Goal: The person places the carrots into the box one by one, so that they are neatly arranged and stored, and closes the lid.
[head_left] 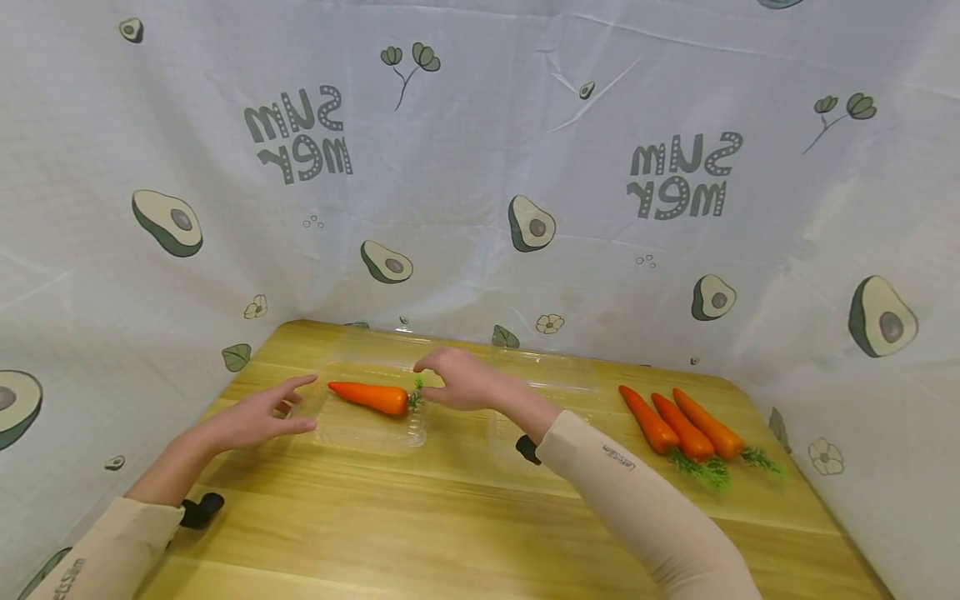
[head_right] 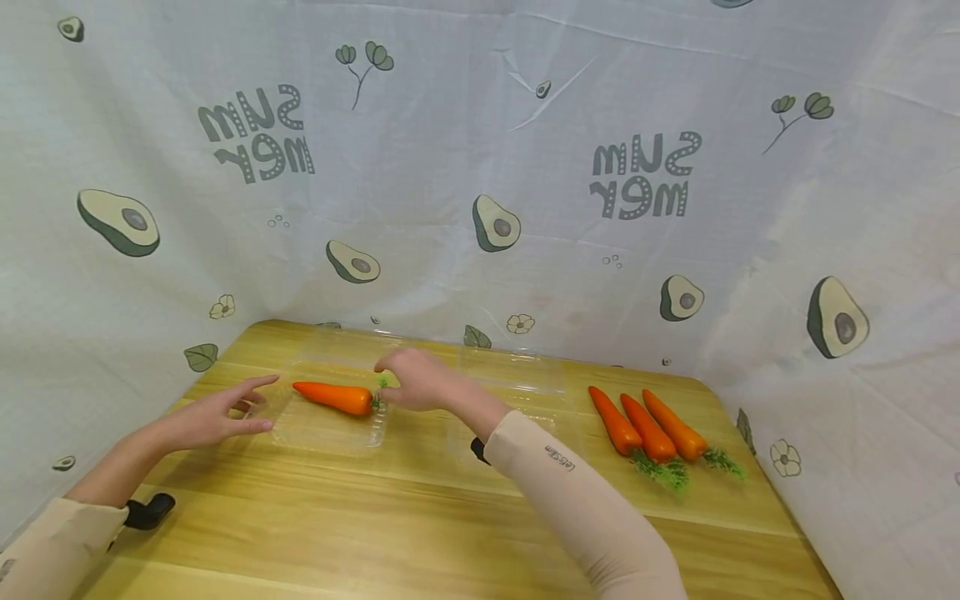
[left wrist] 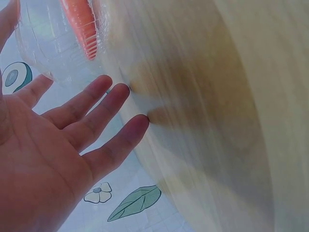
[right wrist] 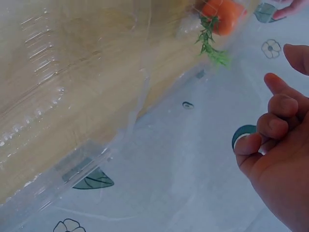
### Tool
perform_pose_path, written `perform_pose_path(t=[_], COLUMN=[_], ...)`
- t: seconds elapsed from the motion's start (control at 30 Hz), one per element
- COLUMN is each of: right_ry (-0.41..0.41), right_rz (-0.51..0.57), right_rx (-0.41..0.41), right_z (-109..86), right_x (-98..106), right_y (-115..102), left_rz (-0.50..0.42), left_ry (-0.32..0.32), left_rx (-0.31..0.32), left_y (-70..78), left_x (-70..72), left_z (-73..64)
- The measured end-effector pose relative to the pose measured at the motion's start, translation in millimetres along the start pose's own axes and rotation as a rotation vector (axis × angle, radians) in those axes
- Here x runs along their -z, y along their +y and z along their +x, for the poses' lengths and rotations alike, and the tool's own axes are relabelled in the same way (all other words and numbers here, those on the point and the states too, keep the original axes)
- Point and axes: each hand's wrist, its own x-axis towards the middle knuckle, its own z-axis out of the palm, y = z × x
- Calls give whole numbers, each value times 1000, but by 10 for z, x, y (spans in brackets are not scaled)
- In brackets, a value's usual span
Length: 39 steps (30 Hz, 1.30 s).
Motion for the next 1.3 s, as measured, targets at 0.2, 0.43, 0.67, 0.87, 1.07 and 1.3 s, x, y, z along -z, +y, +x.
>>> perform_pose_path(t=[0.2,0.43,0.67,0.87,1.07,1.3], right_ry=[33,77,95,124,155,182], right_rz=[33,66,68,89,118,119], right_rx=[0,3,-74,-115,-128,-139], right_z=[-134,-310,-506,-711,-889,-1078], right_x=[23,65,109,152,204,279], right_y=[84,158,248,319,407,447], left_rz=[0,3,6,1,-1,-3], left_ry=[-5,-5,-2,-9,-7,-11], left_rx=[4,3,0,2,-3,-6], left_y=[-2,-1,-3,-9,-2,7], left_x=[-2,-11,-20,-22,-10,-2], left_z=[1,6,8,14,8,-7])
